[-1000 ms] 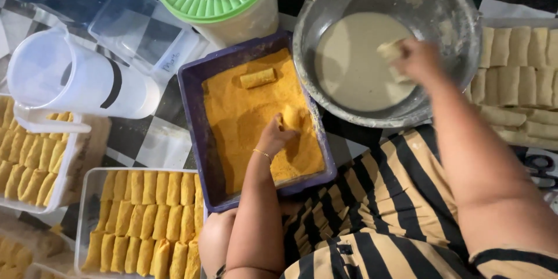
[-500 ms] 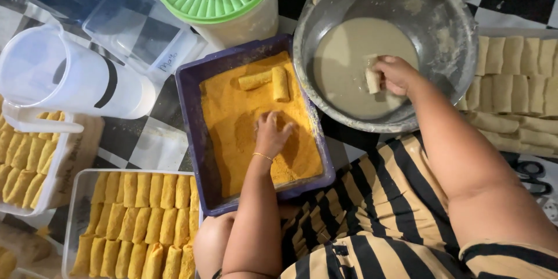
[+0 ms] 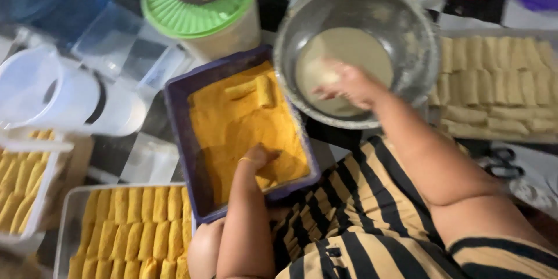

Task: The person is coating pre-rolled food items by dipping them into a liquid batter and then rolling them in a tray of yellow coating powder.

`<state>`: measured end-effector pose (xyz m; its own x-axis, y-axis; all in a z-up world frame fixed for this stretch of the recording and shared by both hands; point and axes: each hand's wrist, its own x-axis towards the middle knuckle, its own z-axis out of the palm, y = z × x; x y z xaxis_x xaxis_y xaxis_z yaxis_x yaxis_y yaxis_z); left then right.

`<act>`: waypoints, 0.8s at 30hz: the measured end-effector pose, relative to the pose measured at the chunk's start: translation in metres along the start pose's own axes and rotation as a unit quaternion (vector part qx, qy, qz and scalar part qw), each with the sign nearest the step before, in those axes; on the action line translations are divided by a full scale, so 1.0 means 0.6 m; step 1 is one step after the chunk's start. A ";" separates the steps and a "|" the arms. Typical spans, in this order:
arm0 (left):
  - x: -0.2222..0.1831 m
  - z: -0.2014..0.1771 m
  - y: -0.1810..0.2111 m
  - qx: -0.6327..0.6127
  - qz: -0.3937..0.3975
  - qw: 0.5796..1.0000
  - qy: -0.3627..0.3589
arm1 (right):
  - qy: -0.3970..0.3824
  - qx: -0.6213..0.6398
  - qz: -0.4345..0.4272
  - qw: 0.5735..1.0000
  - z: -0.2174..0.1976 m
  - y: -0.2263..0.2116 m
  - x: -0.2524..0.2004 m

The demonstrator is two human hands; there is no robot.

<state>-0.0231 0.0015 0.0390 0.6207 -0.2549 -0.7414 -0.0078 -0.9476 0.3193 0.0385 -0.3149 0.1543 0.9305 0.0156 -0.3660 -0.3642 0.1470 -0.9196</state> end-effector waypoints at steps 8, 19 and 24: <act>-0.101 -0.073 0.119 -0.562 -0.113 0.813 0.101 | -0.083 -0.430 -0.264 0.859 0.105 0.112 0.018; 0.021 -0.007 0.023 -0.263 0.001 0.906 0.331 | 0.410 -0.560 -0.268 0.669 -0.593 0.196 0.065; 0.095 0.023 -0.045 -0.225 -0.174 0.899 0.334 | 0.317 -0.775 0.145 0.527 -0.816 0.366 0.114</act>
<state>0.0016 0.0101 -0.0200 0.8571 0.3573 -0.3710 0.5031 -0.7355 0.4539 0.0027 -0.7656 -0.1426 0.8056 -0.5907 -0.0451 -0.5393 -0.7627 0.3569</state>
